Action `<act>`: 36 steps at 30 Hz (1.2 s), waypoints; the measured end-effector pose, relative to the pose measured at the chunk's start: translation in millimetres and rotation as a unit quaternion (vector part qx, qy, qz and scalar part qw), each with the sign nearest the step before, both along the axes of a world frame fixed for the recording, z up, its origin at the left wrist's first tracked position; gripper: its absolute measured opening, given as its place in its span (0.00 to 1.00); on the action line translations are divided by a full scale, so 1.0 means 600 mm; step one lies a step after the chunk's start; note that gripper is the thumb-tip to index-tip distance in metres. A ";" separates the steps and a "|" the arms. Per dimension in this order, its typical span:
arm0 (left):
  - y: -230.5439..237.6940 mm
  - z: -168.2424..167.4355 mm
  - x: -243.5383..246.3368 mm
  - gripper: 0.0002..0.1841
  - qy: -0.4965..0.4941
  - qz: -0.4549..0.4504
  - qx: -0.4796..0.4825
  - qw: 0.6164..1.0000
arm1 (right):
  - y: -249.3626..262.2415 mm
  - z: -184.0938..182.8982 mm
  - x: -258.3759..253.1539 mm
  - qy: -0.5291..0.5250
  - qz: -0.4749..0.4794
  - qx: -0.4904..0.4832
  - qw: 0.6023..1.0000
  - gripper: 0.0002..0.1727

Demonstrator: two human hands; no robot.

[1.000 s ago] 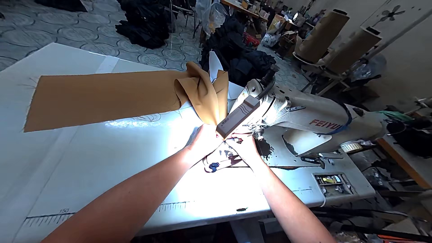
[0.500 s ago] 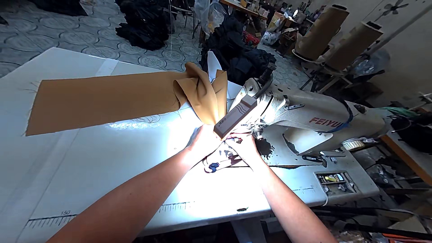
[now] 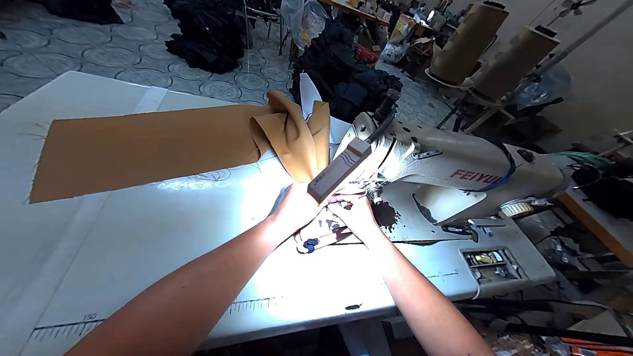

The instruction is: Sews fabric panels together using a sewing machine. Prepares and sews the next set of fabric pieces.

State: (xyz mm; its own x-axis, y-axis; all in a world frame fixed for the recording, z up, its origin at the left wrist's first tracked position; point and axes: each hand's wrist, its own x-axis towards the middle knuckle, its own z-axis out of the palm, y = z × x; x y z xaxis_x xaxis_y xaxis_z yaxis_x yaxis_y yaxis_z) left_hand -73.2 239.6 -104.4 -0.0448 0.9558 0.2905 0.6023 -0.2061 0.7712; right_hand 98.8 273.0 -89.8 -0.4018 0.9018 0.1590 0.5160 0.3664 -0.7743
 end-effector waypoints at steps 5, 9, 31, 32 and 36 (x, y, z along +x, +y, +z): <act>0.002 -0.002 -0.001 0.11 0.005 0.001 -0.007 1.000 | 0.000 0.001 0.000 0.001 0.006 -0.007 1.000 0.04; 0.002 -0.001 0.000 0.10 0.004 0.007 -0.021 1.000 | 0.001 0.000 -0.001 0.005 0.005 0.000 1.000 0.03; 0.006 -0.005 0.001 0.09 -0.006 0.003 -0.035 0.999 | 0.000 -0.005 0.002 0.010 -0.002 0.042 0.999 0.04; 0.006 -0.004 0.001 0.09 -0.003 0.005 -0.037 0.999 | 0.001 -0.006 0.002 0.012 -0.001 0.043 0.999 0.04; 0.006 -0.002 0.000 0.09 0.008 0.003 -0.060 0.998 | 0.003 -0.009 0.002 0.023 -0.005 0.048 0.999 0.03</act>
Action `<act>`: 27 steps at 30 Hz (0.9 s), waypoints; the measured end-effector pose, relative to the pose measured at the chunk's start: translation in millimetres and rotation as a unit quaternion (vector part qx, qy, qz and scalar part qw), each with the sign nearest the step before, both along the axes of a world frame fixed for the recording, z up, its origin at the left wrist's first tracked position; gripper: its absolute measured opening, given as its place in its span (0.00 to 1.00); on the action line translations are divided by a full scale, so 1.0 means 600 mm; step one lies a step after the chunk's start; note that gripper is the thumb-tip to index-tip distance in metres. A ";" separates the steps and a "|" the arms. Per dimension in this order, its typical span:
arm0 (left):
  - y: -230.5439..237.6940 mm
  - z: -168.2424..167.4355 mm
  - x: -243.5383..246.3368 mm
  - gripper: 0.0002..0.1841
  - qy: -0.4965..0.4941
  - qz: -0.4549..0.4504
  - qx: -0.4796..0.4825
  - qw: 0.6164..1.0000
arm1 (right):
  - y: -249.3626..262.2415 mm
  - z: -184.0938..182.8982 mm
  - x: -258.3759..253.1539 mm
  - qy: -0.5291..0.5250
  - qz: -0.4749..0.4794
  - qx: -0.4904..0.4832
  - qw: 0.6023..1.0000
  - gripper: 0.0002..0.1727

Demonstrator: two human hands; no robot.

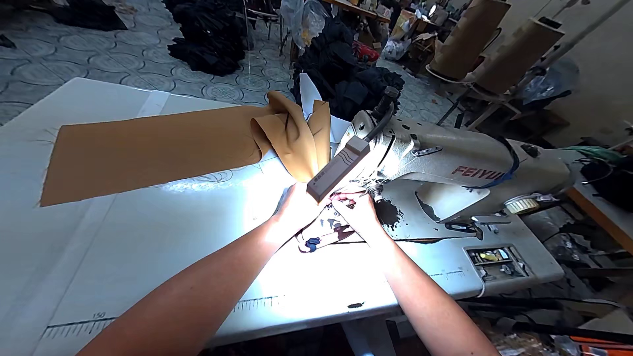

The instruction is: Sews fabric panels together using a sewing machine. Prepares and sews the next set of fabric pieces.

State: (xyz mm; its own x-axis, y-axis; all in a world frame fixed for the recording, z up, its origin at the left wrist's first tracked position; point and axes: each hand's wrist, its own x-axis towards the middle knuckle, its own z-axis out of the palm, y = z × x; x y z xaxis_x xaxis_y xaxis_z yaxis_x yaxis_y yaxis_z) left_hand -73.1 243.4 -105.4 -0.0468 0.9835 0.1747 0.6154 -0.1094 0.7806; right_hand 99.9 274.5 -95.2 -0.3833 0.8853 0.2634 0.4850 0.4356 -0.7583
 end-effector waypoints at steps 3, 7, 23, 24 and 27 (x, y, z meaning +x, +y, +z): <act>0.000 0.000 0.000 0.09 0.006 -0.001 0.008 1.000 | 0.000 0.000 -0.001 -0.008 -0.012 -0.002 1.000 0.04; -0.005 0.001 0.002 0.10 0.021 -0.002 0.006 1.000 | -0.003 0.006 -0.002 -0.019 -0.004 -0.015 1.000 0.05; -0.041 0.008 0.002 0.09 0.072 0.028 0.245 0.966 | 0.021 0.036 0.020 0.451 -0.129 -0.263 0.843 0.08; -0.040 0.011 -0.001 0.09 0.078 0.025 0.245 0.966 | 0.027 0.038 0.022 0.483 -0.135 -0.280 0.819 0.08; -0.029 0.004 -0.006 0.11 0.096 0.010 0.264 0.960 | 0.039 0.035 0.032 0.444 -0.115 -0.290 0.840 0.11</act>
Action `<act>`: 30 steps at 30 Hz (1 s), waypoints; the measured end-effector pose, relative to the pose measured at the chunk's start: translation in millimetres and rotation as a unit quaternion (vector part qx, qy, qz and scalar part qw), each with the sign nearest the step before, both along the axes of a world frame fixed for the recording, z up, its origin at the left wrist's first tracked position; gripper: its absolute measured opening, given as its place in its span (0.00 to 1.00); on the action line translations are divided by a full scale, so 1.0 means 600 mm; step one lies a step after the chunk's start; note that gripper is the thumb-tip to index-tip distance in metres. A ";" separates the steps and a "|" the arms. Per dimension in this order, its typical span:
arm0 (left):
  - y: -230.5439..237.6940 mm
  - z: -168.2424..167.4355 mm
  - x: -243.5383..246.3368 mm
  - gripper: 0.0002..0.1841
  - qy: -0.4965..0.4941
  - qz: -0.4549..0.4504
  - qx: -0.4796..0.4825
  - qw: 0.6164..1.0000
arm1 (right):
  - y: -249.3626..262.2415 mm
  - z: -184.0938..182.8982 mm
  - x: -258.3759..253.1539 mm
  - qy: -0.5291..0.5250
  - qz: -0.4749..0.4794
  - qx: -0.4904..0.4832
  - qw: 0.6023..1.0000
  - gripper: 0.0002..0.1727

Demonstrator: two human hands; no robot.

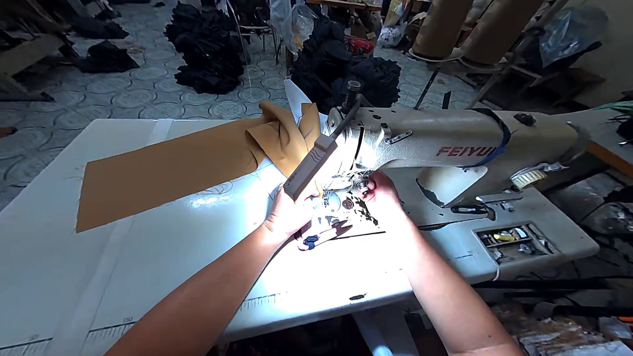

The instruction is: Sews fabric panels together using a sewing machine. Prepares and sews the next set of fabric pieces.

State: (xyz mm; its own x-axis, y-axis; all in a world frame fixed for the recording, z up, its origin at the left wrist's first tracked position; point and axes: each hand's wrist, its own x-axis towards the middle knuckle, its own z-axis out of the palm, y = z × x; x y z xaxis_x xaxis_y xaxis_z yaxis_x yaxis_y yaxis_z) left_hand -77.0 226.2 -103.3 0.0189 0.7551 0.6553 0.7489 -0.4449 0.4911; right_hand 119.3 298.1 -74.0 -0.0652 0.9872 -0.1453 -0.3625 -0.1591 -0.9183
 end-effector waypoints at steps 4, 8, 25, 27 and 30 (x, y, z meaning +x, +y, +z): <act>0.006 -0.003 -0.003 0.13 0.028 -0.011 0.001 1.000 | -0.012 -0.008 -0.002 -0.309 0.044 0.172 0.934 0.08; 0.004 0.004 -0.007 0.11 0.047 -0.016 -0.005 0.999 | -0.012 -0.002 0.009 -0.502 0.035 0.298 0.811 0.13; -0.021 0.039 -0.010 0.29 0.171 -0.143 -0.157 0.962 | -0.107 0.094 0.101 -0.610 0.384 0.232 0.653 0.14; -0.020 0.046 -0.004 0.30 0.196 -0.163 -0.238 0.937 | -0.133 0.108 0.101 -0.604 0.425 0.252 0.625 0.17; -0.013 0.043 -0.005 0.24 0.210 -0.168 -0.260 0.927 | -0.143 0.117 0.090 -0.623 0.463 0.246 0.580 0.23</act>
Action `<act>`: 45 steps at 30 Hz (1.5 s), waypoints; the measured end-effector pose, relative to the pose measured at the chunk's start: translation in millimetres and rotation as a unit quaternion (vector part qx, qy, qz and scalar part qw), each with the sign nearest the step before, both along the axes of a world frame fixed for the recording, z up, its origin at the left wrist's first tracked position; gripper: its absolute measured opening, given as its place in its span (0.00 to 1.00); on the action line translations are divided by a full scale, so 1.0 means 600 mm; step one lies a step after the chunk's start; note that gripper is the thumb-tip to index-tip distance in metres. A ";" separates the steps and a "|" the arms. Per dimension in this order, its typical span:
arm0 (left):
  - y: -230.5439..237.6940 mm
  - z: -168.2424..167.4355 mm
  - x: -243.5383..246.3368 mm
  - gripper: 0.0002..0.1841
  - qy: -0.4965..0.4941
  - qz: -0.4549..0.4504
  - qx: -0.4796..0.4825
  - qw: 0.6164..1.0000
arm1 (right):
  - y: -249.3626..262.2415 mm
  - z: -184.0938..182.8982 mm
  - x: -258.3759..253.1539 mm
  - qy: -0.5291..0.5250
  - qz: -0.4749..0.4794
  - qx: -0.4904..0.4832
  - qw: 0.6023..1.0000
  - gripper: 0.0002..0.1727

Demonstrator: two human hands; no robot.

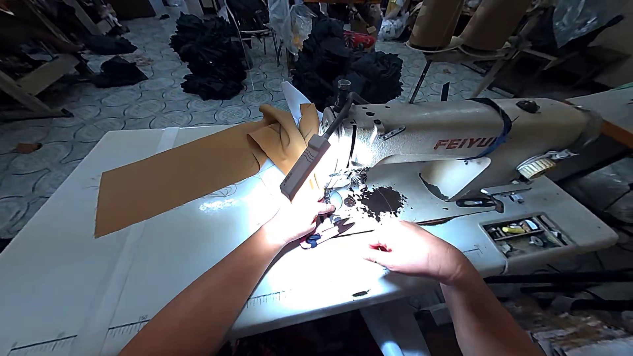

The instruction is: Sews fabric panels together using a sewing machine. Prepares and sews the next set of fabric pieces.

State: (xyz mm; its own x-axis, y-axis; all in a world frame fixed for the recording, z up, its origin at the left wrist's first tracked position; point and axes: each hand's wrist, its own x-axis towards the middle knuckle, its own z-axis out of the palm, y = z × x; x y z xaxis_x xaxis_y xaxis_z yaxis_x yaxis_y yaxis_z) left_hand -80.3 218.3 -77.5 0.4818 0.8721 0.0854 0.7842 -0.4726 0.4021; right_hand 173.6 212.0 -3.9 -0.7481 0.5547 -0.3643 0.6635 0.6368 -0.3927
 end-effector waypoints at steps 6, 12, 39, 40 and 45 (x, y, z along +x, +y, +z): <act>0.002 -0.014 0.004 0.30 -0.027 -0.015 0.100 0.995 | -0.011 0.018 -0.023 -0.100 -0.207 0.078 0.970 0.29; 0.001 -0.003 0.007 0.21 0.016 -0.002 0.042 0.999 | -0.013 -0.007 -0.026 -0.069 -0.142 0.068 0.985 0.17; 0.005 0.002 -0.013 0.11 -0.040 0.252 0.141 0.957 | 0.181 -0.061 -0.119 -0.023 -0.334 0.109 0.936 0.22; 0.012 0.014 -0.030 0.15 -0.054 0.268 0.171 0.946 | 0.184 -0.064 -0.110 0.000 -0.333 0.114 0.936 0.21; 0.051 0.003 -0.215 0.40 0.005 0.454 0.035 0.890 | 0.206 -0.124 -0.087 0.034 -0.307 0.182 0.934 0.15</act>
State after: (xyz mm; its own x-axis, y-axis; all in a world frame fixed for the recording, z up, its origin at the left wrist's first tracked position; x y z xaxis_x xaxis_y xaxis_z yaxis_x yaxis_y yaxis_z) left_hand -209.6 248.6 -75.5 -0.4171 0.8955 0.1551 0.8599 0.3336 0.3865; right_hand 121.2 335.7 -78.6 -0.2636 0.9641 -0.0323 0.9288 0.2446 -0.2785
